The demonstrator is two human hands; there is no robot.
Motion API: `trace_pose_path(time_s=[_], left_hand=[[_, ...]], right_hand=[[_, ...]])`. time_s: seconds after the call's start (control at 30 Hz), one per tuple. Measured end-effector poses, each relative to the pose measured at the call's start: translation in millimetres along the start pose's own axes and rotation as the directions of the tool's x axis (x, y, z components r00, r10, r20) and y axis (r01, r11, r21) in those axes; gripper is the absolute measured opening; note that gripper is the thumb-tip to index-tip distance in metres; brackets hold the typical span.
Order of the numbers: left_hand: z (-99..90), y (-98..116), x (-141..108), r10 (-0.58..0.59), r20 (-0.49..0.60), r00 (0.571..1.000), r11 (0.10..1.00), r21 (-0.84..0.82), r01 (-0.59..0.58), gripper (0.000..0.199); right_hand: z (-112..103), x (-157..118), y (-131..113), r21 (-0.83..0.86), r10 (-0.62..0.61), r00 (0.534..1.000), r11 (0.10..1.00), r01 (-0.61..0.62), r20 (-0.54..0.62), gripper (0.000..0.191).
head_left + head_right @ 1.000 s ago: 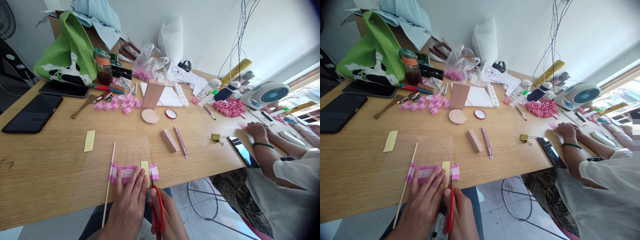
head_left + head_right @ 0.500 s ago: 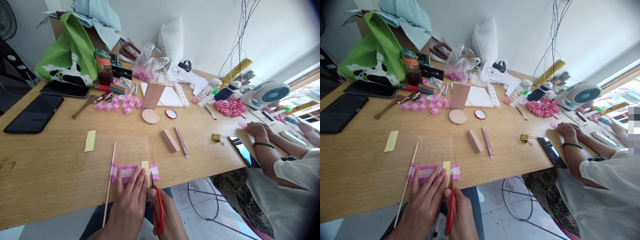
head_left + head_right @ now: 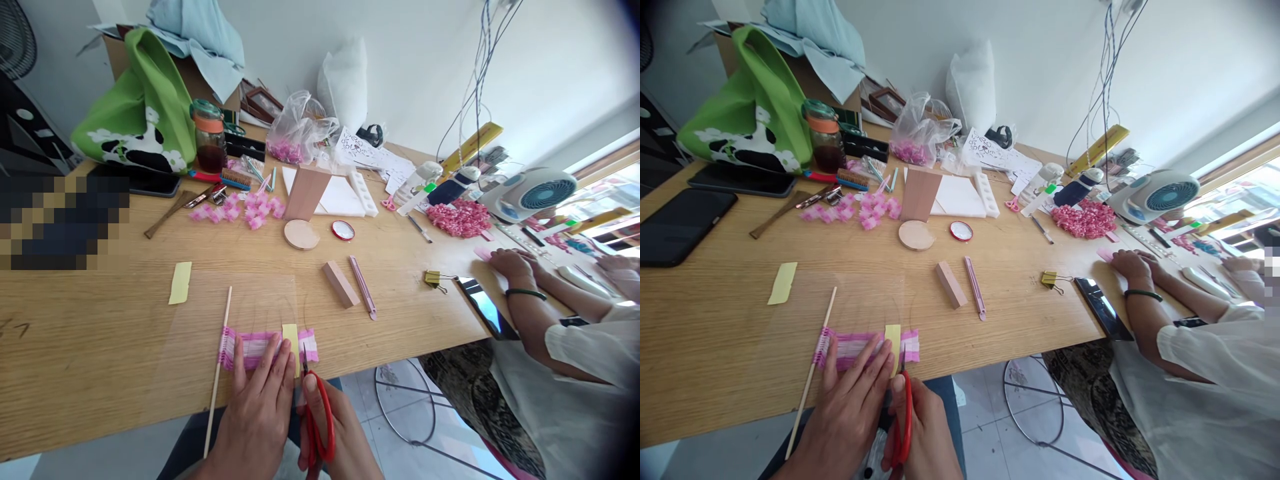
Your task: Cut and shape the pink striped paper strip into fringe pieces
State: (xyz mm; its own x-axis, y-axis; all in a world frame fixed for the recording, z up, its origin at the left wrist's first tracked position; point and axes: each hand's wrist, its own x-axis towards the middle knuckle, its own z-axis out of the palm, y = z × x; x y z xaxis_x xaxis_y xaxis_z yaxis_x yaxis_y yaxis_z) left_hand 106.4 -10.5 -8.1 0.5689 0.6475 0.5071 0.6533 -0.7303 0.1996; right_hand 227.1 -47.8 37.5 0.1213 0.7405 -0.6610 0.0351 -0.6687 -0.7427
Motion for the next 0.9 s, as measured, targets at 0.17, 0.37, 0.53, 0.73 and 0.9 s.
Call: trace_pose_path(time_s=[0.17,0.37,0.53,0.73,0.9], left_hand=[[-0.7,-0.1,0.1,0.004,0.009,1.000,1.000,-0.001,-0.004,0.042],[-0.9,1.3,1.7,-0.012,-0.004,1.000,1.000,-0.022,0.012,0.043],[-1.2,0.4,2.7,-0.009,-0.016,1.000,0.999,-0.035,0.008,0.043],[-1.9,-0.7,1.4,-0.014,-0.015,1.000,0.999,-0.050,0.014,0.043],[-1.1,-0.6,-0.4,-0.012,-0.012,1.000,0.999,-0.038,0.012,0.043]], right_hand=[[-0.4,1.2,0.9,-0.003,0.032,0.999,0.999,-0.032,0.005,0.071],[0.6,2.0,-0.2,-0.015,0.021,1.000,1.000,-0.021,-0.006,0.071],[3.2,2.5,-4.5,0.001,0.002,1.000,1.000,-0.002,-0.015,0.072],[4.2,0.0,-5.9,-0.010,-0.013,0.999,1.000,0.013,-0.033,0.073],[4.2,-1.0,-9.8,-0.006,-0.041,0.998,0.999,0.041,-0.049,0.071]])
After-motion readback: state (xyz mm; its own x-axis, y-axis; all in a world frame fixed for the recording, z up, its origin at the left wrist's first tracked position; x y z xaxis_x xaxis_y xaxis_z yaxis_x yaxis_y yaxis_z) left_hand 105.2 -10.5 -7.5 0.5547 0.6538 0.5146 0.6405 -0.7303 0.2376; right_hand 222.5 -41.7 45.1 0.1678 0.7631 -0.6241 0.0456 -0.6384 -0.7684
